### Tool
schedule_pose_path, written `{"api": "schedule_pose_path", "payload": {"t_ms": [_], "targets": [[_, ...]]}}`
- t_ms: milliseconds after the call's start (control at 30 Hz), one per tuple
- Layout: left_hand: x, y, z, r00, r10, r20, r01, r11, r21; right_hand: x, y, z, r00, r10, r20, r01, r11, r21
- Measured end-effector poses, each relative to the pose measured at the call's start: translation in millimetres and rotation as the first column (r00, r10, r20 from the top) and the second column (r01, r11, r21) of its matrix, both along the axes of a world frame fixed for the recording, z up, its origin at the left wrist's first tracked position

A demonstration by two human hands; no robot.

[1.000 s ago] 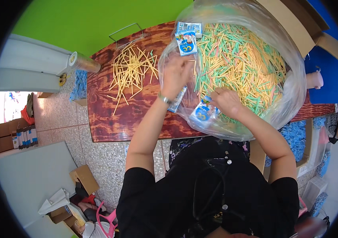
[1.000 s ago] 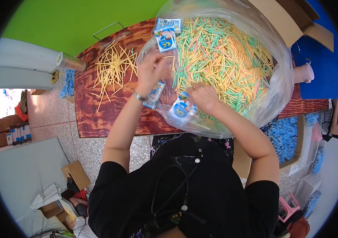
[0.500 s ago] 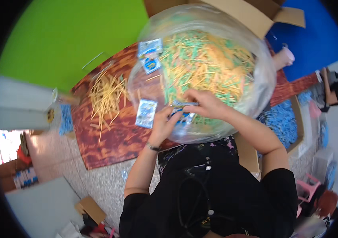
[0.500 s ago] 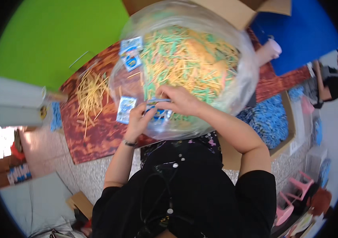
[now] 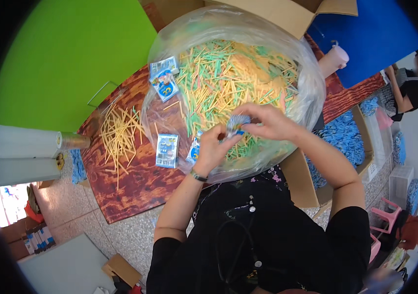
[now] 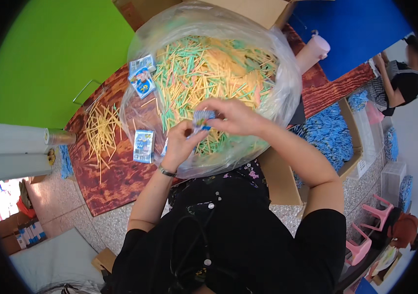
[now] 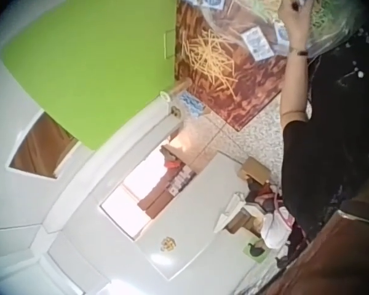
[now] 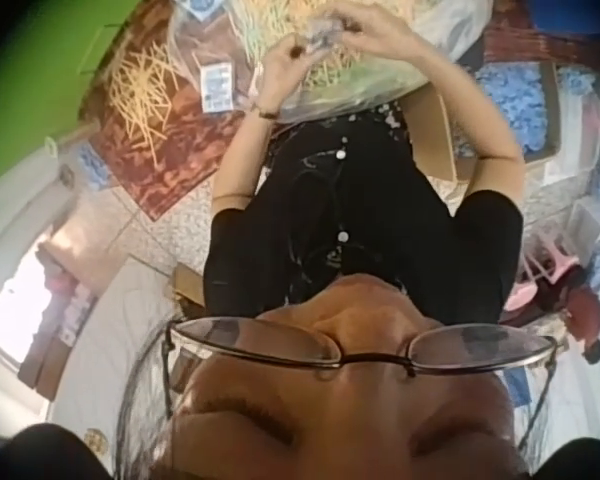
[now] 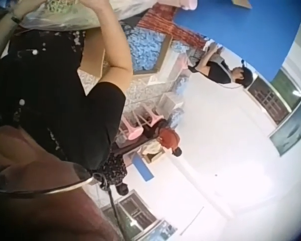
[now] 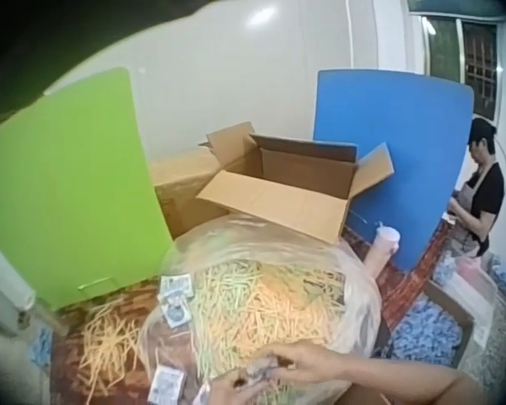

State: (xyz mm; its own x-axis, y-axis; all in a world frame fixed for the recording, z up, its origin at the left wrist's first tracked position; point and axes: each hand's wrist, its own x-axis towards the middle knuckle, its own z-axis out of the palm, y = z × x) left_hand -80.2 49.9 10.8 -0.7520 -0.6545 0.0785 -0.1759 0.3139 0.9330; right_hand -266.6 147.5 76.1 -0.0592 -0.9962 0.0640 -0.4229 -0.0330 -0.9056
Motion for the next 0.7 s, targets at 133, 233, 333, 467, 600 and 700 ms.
{"api": "schedule_pose_path", "payload": {"t_ms": [133, 233, 333, 467, 600, 700], "targets": [[-13.4, 4.5, -14.9, 0.994, 0.002, -0.105, 0.028, 0.961, 0.277, -13.4, 3.8, 6.7, 0.995, -0.005, -0.101, 0.022, 0.985, 0.170], [-16.2, 6.2, 6.4, 0.996, -0.012, -0.091, 0.023, 0.992, 0.125, -13.1, 15.6, 5.4, 0.996, -0.004, -0.093, 0.009, 0.998, 0.058], [-9.3, 7.4, 9.2, 0.999, -0.021, -0.038, 0.027, 0.984, 0.179, -14.7, 18.6, 13.2, 0.987, 0.082, -0.141, -0.079, 0.996, 0.029], [-7.7, 19.7, -6.6, 0.993, -0.116, -0.032, 0.121, 0.944, 0.307, -65.4, 18.2, 0.5, 0.938, -0.028, -0.344, 0.026, 1.000, -0.011], [-18.2, 38.3, 4.7, 0.925, -0.372, -0.075, 0.347, 0.909, -0.231, -130.2, 39.4, -18.4, 0.500, 0.195, -0.844, 0.132, 0.946, 0.297], [-25.4, 45.9, -2.3, 0.838, -0.513, -0.185, 0.445, 0.839, -0.313, -137.1, 55.3, 1.0, 0.317, 0.531, -0.786, 0.203, 0.771, 0.603]]}}
